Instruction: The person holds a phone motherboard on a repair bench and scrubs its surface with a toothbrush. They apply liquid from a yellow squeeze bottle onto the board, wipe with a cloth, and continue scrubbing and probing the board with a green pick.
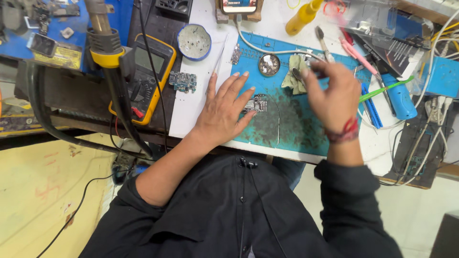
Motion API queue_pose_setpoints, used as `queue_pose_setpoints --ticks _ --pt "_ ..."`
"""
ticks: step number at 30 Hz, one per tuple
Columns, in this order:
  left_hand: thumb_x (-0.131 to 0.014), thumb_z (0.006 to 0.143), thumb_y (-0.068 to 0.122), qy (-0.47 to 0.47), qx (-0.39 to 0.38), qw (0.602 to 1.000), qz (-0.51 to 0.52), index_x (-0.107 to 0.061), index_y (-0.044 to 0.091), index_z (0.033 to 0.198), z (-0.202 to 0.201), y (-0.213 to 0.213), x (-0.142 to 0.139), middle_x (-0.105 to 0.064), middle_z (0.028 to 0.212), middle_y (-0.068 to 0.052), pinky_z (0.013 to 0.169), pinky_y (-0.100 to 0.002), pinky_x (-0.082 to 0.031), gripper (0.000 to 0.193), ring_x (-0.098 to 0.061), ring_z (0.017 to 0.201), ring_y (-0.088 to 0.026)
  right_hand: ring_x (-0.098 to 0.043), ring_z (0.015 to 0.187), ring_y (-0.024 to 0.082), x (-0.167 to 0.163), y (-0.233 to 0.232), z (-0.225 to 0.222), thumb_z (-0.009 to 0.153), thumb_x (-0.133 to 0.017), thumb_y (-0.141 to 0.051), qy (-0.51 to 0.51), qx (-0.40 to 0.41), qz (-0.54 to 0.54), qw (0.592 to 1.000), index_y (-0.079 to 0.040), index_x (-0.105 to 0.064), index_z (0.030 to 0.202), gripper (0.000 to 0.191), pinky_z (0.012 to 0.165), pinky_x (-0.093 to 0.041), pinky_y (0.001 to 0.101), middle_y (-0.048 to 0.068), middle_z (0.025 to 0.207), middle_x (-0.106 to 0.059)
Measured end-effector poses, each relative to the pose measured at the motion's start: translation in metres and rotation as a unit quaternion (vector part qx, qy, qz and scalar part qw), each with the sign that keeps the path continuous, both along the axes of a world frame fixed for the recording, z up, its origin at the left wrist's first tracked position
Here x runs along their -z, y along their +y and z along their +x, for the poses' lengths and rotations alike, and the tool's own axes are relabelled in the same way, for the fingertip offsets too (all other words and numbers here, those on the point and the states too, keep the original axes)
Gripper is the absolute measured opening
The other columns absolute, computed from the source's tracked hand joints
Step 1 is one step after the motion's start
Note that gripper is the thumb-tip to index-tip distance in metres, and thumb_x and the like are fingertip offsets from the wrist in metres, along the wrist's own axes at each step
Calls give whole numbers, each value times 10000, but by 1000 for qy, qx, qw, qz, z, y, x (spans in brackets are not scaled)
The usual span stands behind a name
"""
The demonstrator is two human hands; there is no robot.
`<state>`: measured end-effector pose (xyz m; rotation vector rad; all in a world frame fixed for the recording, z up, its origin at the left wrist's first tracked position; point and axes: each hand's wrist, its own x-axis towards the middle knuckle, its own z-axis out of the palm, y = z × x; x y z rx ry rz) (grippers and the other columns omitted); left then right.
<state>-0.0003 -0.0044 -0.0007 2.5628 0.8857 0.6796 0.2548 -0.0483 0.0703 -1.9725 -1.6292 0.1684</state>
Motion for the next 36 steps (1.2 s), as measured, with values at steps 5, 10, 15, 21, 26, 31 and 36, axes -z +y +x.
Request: queue_pose_setpoints --ticks 5,10,15,21,26,31,36 --pt "-737 932 379 -2 -1 1000 -5 -689 64 1272 0 2 -1 -470 1542 -166 1232 -661 -150 466 -415 1445 -330 -619 929 338 25 -50 -10 969 -805 -181 -144 25 -9 989 -69 -744 1095 179 825 -465 442 106 1005 -682" --pt "-760 912 374 -4 2 1000 -15 -716 62 1227 -1 2 -1 -480 1530 -168 1220 -688 -138 446 -424 1431 -329 -628 906 322 41 -60 -12 998 -794 -159 -141 71 -2 987 -84 -721 990 104 803 -444 446 89 971 -688" --pt "-764 907 360 -8 -7 1000 -13 -763 88 1149 -2 0 -1 -489 1532 -158 1233 -678 -126 364 -427 1431 -329 -694 938 288 37 -67 -23 1085 -782 -132 -61 83 32 994 -30 -695 1039 142 820 -526 418 79 1046 -724" --pt "-754 927 359 -11 -2 1000 -27 -784 116 1163 -2 1 1 -508 1531 -150 1229 -673 -134 340 -432 1424 -327 -709 865 273 19 -65 -64 938 -769 -88 63 -39 15 997 -87 -757 1141 204 744 -548 362 99 1045 -721" --pt "-752 932 362 -1 -3 1000 -19 -787 125 1148 -1 0 -1 -518 1516 -143 1221 -685 -138 323 -442 1414 -331 -695 826 282 11 -56 -80 928 -753 -81 25 -20 -28 999 -100 -775 1104 178 703 -534 361 92 1002 -714" --pt "-743 945 363 7 3 1000 -8 -786 117 1158 -1 0 -2 -526 1518 -129 1216 -687 -141 328 -454 1406 -325 -680 776 291 6 -55 -76 927 -754 -86 16 -3 -50 999 -98 -789 1080 157 667 -519 373 98 961 -704" --pt "-736 957 357 11 6 1000 -8 -782 107 1176 -1 0 -2 -522 1530 -125 1219 -680 -144 336 -454 1410 -327 -677 780 296 3 -52 -73 944 -761 -109 -11 6 -45 999 -97 -791 1088 148 667 -513 384 98 946 -692"
